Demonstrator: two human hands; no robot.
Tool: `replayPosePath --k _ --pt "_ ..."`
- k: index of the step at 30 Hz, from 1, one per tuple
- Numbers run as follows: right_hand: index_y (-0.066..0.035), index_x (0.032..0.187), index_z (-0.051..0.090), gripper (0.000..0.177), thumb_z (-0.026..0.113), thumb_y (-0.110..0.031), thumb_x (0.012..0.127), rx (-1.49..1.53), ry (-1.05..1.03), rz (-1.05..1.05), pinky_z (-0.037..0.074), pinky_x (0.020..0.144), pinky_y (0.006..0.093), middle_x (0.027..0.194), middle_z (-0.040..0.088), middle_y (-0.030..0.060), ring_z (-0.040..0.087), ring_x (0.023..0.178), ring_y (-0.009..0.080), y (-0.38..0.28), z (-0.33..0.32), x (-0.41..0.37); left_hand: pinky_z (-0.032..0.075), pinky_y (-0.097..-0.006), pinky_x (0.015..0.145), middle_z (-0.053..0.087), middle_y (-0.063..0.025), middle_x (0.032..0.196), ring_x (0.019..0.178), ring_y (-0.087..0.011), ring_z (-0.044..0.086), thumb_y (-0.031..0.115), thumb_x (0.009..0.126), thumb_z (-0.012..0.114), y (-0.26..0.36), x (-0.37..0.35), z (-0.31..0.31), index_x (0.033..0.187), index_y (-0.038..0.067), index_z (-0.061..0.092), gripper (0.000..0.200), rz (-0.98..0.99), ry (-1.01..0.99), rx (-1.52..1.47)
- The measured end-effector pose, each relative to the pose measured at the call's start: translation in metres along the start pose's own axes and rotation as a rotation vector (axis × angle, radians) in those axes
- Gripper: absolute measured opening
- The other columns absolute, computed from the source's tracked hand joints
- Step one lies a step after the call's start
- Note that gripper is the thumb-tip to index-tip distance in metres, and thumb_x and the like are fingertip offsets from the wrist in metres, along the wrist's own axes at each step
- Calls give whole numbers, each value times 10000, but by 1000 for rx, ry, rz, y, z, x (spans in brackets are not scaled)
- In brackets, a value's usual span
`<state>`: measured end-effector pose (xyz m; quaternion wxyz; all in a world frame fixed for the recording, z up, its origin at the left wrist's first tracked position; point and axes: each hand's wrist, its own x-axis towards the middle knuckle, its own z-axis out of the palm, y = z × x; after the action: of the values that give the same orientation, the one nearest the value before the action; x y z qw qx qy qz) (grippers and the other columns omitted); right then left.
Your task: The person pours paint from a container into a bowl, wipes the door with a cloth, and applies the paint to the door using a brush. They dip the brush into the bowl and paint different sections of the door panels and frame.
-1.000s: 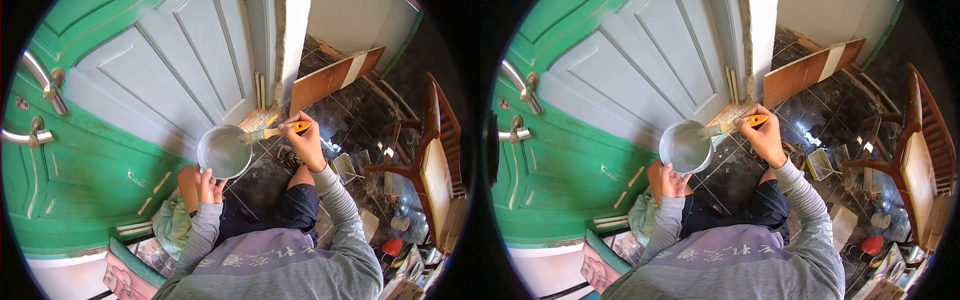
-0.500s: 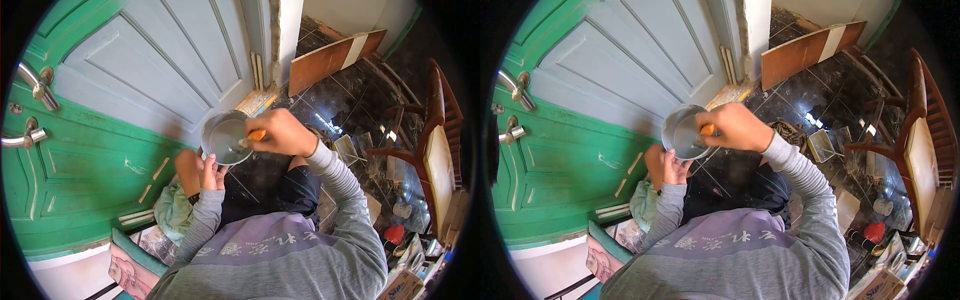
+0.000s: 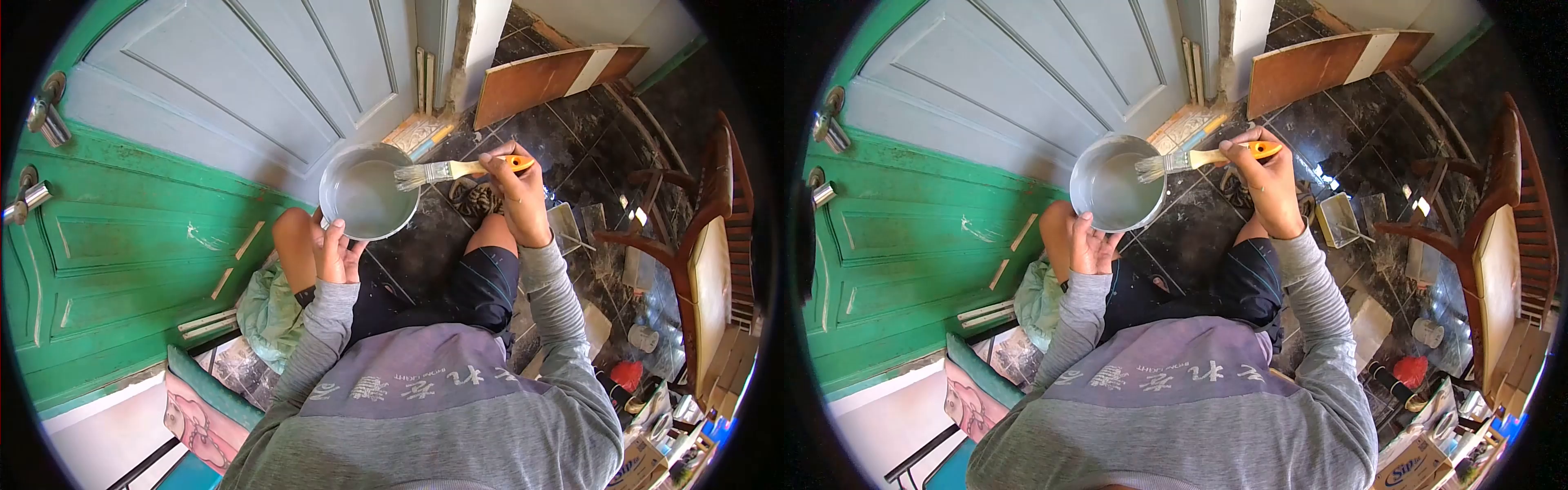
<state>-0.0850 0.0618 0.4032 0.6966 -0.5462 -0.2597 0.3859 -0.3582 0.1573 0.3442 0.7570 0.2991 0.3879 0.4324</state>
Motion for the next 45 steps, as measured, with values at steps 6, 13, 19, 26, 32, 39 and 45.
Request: replayPosePath --k 6,13,19,26,32,39,45 --pt "-11 841 618 101 688 -84 849 -22 55 -68 411 650 200 786 635 19 541 680 65 -2 9 -3 555 -444 908 473 -104 1329 1195 -248 535 205 856 635 1 3 -1 1429 136 304 665 -17 -5 -5" --pt "3 851 605 141 708 -93 844 -92 91 -161 472 658 211 782 643 38 613 730 79 17 11 -6 514 -506 950 464 -90 1342 1232 -258 496 232 849 639 -5 7 -11 1441 168 304 683 -51 16 -26" --pt "-10 857 600 130 697 -96 860 34 180 -153 449 616 194 766 644 27 589 670 67 40 12 9 514 -499 938 475 -75 1334 1213 -267 503 270 861 638 -5 13 -18 1382 172 391 585 -49 56 -52" --pt "-73 899 615 138 709 -172 877 446 273 -14 294 457 182 753 664 6 395 512 5 84 42 71 475 -528 953 501 -71 1358 1201 -281 533 401 813 673 12 20 -16 1371 142 443 657 -7 139 15" --pt "-19 906 641 189 753 -163 858 272 388 -450 402 576 206 758 607 -7 503 663 47 76 101 157 435 -544 997 456 -93 1424 1264 -304 496 443 828 631 25 21 -29 1414 129 397 704 3 130 50" --pt "-7 908 684 147 758 -115 841 154 288 -658 457 632 220 790 639 13 559 718 66 69 115 220 453 -517 991 471 -95 1398 1239 -308 508 460 830 618 36 17 -44 1420 131 387 714 31 129 108" --pt "-56 899 688 101 745 -70 817 -241 519 -915 508 651 267 833 701 71 649 723 137 79 112 226 456 -506 1001 470 -99 1398 1238 -316 509 443 839 609 36 15 -42 1432 128 367 713 31 146 89"
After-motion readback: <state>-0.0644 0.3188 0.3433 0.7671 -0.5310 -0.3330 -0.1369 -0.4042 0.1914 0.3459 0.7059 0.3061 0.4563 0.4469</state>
